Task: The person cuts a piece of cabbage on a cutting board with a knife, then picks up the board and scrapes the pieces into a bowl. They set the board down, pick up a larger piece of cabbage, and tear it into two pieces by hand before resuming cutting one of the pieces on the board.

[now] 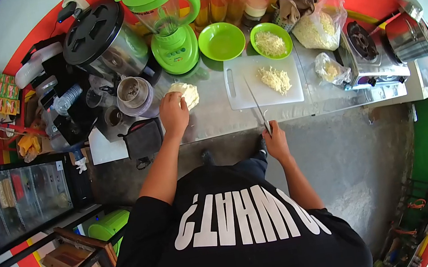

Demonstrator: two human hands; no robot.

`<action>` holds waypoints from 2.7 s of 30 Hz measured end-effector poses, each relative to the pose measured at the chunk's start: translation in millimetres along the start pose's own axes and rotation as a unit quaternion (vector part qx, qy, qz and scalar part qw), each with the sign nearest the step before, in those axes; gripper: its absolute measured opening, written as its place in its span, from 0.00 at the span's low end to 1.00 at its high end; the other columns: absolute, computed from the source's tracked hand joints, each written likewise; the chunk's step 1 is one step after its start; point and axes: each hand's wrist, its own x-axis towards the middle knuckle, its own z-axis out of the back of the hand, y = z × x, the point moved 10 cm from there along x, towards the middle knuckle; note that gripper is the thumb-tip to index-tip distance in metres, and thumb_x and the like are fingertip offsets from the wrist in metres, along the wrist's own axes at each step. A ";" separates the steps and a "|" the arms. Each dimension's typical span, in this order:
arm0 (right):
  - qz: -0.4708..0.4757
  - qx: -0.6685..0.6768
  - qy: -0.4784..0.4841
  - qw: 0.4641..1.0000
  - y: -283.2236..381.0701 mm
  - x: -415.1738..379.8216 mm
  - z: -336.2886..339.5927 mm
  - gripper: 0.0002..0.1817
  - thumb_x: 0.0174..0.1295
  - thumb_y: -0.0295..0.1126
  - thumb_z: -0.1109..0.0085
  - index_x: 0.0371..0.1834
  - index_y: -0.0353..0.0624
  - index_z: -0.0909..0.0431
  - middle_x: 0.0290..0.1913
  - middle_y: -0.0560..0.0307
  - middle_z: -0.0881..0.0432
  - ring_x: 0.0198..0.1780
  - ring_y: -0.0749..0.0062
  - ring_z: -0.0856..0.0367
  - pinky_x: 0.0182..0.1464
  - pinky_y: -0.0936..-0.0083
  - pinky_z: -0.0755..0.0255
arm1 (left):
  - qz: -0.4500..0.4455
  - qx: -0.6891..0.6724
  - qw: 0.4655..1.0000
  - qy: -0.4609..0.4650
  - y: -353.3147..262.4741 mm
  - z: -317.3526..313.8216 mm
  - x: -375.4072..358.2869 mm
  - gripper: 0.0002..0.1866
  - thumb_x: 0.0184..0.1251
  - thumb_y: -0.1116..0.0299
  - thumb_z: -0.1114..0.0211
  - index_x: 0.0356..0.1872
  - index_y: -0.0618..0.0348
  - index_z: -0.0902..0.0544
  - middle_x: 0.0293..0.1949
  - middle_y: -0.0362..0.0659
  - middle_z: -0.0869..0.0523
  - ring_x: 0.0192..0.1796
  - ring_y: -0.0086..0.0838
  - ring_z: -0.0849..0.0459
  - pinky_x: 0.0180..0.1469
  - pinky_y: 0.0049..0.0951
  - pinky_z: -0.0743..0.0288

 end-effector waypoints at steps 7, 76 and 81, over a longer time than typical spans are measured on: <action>-0.017 -0.018 0.039 0.999 -4.0 -2.5 2.1 0.13 0.64 0.26 0.41 0.50 0.33 0.25 0.39 0.36 0.15 0.44 0.38 0.16 0.46 0.54 0.25 | 0.038 -0.151 0.987 0.025 -38.6 -11.5 10.9 0.09 0.72 0.68 0.35 0.48 0.57 0.18 0.40 0.51 0.10 0.43 0.48 0.11 0.44 0.46 0.21; -0.120 -0.169 0.026 0.978 2.0 71.6 16.2 0.19 0.76 0.47 0.49 0.49 0.40 0.29 0.40 0.30 0.14 0.44 0.28 0.16 0.47 0.40 0.23 | -0.119 -0.102 0.968 0.196 -176.7 -168.0 -16.0 0.14 0.61 0.76 0.33 0.49 0.59 0.15 0.54 0.43 0.18 0.58 0.44 0.22 0.58 0.40 0.21; -0.079 -0.228 0.060 0.969 -2.6 72.4 27.1 0.18 0.76 0.46 0.50 0.48 0.40 0.29 0.37 0.34 0.13 0.41 0.32 0.14 0.45 0.42 0.22 | -0.080 -0.090 0.978 0.170 -176.5 -180.7 -5.8 0.10 0.60 0.72 0.29 0.43 0.59 0.14 0.46 0.44 0.14 0.53 0.45 0.19 0.54 0.41 0.21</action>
